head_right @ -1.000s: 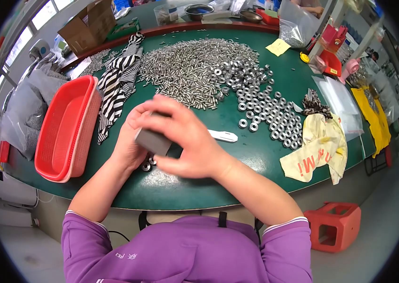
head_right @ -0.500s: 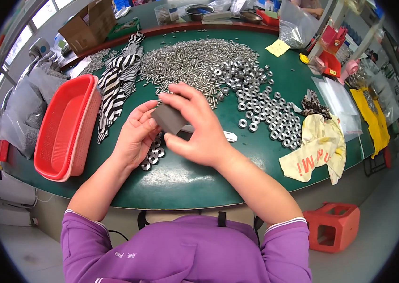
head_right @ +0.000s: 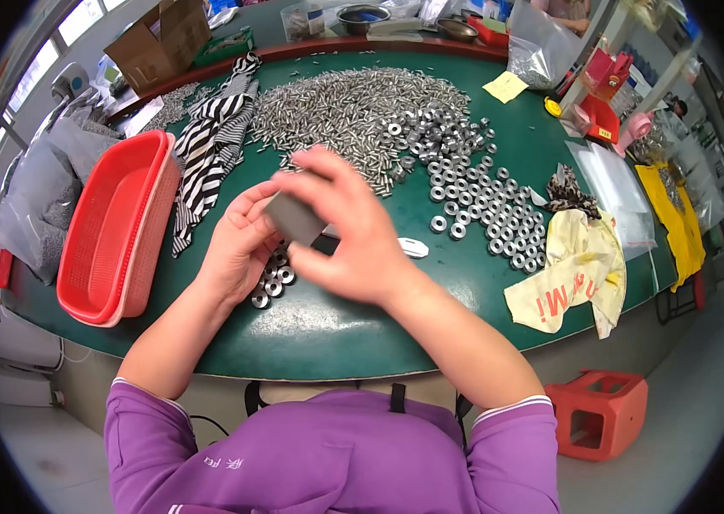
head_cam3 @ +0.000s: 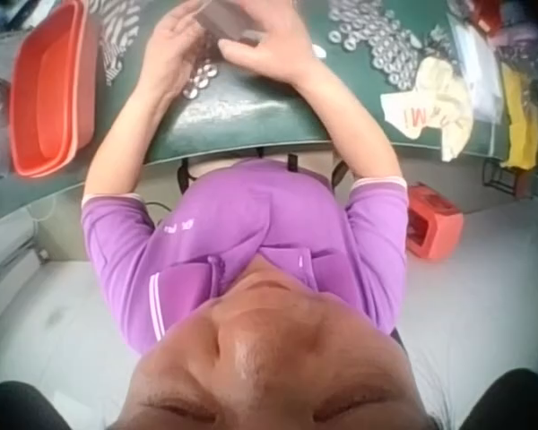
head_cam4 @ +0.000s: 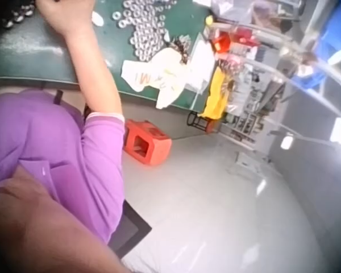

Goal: Polishing and cleaning small metal washers using an abrasive block and a scraper.

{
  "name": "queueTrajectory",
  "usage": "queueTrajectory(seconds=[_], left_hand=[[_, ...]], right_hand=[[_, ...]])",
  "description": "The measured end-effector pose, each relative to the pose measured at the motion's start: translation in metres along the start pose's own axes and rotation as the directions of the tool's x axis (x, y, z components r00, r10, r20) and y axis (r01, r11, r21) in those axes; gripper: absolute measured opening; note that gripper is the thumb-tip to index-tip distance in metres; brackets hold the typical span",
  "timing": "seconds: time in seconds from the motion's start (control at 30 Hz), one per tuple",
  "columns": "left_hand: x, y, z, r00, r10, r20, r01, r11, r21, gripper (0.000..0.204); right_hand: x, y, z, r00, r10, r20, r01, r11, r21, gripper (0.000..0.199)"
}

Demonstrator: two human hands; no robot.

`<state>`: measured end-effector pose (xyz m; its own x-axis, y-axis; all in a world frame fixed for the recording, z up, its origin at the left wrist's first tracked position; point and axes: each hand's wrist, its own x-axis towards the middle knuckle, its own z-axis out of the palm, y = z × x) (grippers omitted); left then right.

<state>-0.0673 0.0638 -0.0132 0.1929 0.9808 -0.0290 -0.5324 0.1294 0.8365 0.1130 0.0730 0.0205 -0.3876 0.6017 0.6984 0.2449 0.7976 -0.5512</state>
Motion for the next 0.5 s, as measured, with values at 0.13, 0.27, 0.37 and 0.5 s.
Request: queueTrajectory(seconds=[0.13,0.27,0.37,0.5], left_hand=[[-0.004,0.006,0.01,0.998,-0.03,0.054,0.033,0.998,-0.057,0.046],[-0.002,0.0,0.002,0.997,-0.022,0.071,0.028,0.996,-0.086,0.037],[-0.001,-0.003,-0.003,0.995,-0.01,0.097,0.019,0.996,-0.087,0.024],[0.0,-0.003,-0.002,0.998,-0.021,0.053,0.023,0.999,-0.034,0.017]], right_hand=[[-0.004,0.013,-0.012,0.984,0.163,-0.074,-0.165,0.986,-0.012,0.06],[-0.004,0.003,-0.01,0.995,0.098,0.004,-0.098,0.995,0.004,0.061],[-0.006,0.004,-0.001,0.996,0.088,0.032,-0.089,0.995,0.035,0.062],[-0.005,-0.001,-0.003,0.996,0.027,0.082,-0.033,0.997,0.072,0.063]])
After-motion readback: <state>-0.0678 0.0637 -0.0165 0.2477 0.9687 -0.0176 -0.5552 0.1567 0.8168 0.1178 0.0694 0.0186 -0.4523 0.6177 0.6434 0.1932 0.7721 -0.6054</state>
